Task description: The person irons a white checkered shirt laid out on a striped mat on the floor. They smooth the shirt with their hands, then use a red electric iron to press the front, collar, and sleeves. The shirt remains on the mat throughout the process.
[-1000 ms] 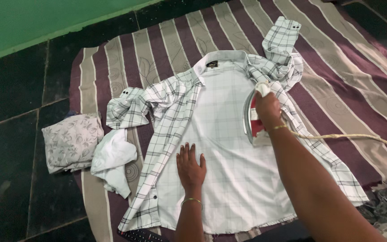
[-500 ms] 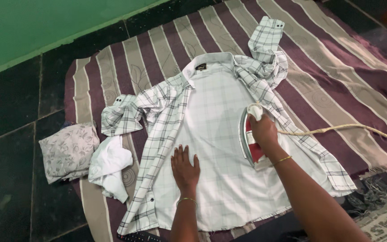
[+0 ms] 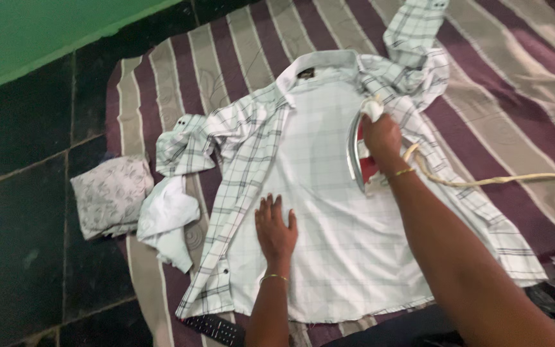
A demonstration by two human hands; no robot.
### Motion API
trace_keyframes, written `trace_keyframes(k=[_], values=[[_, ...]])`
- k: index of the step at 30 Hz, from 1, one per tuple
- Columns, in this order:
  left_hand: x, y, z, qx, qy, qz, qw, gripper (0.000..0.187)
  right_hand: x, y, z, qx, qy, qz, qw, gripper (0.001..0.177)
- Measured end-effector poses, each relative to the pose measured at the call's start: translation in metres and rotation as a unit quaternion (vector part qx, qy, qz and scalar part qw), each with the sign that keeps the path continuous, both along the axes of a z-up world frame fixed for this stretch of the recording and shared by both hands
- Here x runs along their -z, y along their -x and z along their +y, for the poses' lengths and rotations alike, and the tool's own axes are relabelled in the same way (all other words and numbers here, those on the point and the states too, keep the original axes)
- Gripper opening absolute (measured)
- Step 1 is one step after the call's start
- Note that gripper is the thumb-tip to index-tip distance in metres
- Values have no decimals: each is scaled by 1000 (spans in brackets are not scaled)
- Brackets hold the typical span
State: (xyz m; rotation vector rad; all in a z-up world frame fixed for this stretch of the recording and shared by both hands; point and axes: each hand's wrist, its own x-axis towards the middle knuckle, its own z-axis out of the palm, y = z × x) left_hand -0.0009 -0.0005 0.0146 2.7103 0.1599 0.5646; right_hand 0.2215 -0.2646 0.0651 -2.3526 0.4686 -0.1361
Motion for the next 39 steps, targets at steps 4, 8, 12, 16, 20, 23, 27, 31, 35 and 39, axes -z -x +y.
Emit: trace_keyframes(k=[4,8,12,16,20,23,27,31,35,39], values=[[2,2,0,4,7,-12,1000,49,3,-36,12,18,-19,-5,1000,55],[0,1,-2,-2,8,-15,1000,49,0,-61,23,-15,-44,-13,999,54],[-2,1,-2,-1,4,-7,1000,49,-1,-90,23,-75,-23,1,997,59],[-3,0,-2,1,10,-4,1000,49,-9,-91,18,-182,-12,-3,983,75],[-4,1,-2,0,17,0,1000,49,-23,-65,32,-280,24,102,954,73],[-3,1,-1,-2,16,3,1000,49,-35,-31,45,-342,-9,131,930,72],[0,1,0,-3,16,5,1000,49,-55,27,54,-376,-28,210,902,63],[7,1,1,-1,2,-4,1000,50,-62,70,54,-389,24,211,897,62],[13,1,-1,-2,4,4,1000,50,-62,88,55,-391,45,162,905,64],[9,-6,8,7,-64,-13,998,54,-63,80,64,-329,35,172,928,59]])
